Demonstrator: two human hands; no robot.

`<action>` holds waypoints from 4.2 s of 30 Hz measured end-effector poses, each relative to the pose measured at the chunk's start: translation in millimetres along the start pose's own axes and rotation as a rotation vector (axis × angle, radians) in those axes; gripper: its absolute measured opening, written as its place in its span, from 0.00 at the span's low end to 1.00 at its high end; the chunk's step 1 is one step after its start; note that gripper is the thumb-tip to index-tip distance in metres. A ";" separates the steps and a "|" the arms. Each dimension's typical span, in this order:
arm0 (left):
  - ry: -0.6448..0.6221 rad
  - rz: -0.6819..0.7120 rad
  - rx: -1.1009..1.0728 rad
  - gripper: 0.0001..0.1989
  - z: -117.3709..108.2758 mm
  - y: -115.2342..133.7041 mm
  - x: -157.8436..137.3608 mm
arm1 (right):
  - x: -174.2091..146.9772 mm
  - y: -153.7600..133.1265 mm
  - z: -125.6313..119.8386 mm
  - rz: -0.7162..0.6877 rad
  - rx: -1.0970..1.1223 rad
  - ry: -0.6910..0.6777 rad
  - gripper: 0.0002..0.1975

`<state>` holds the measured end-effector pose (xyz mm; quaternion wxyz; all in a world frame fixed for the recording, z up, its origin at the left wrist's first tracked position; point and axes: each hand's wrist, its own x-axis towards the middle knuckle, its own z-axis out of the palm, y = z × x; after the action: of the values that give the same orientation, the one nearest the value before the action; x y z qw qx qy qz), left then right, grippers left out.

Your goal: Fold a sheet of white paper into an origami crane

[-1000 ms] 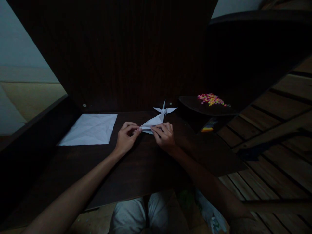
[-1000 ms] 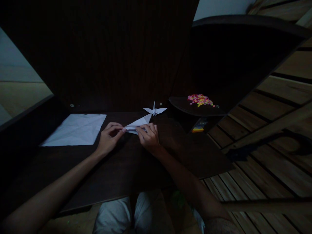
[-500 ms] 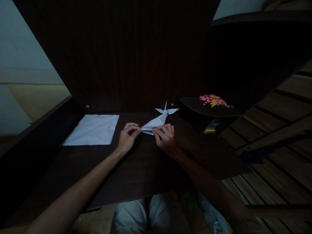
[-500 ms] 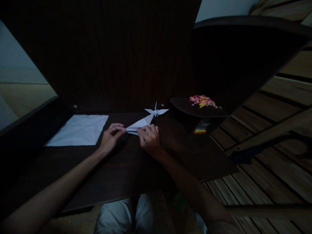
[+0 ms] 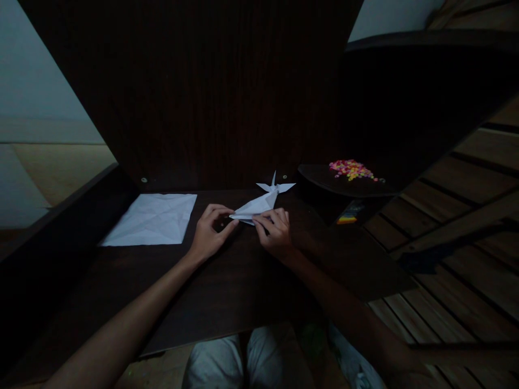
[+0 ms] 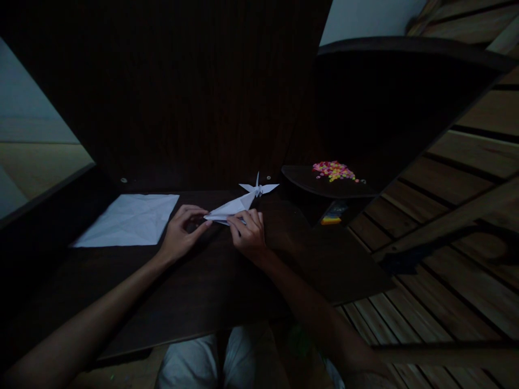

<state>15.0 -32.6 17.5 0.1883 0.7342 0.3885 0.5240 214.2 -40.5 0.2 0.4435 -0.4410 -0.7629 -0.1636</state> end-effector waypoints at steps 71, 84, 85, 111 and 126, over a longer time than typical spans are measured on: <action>-0.053 0.249 0.051 0.03 5.3 15.3 -6.8 | 6.1 -2.0 -7.9 -0.098 0.176 -0.109 0.08; 0.018 0.017 -0.057 0.06 -2.3 14.9 0.2 | 18.4 4.9 -19.1 -0.026 0.265 -0.091 0.07; 0.013 0.001 -0.067 0.06 -3.0 15.7 0.6 | 18.8 5.2 -19.4 -0.010 0.273 -0.096 0.06; 0.138 -0.201 -0.191 0.09 -11.6 9.7 11.0 | 28.5 10.2 -26.8 0.384 0.837 -0.505 0.20; -0.379 -0.216 -0.059 0.13 -32.6 13.2 21.4 | 45.3 15.1 -23.2 0.529 0.984 -0.844 0.20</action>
<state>-6.7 -28.7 52.2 0.3343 0.7679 0.4072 0.3644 229.1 -23.0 48.1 0.2826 -0.3855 -0.7225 0.4995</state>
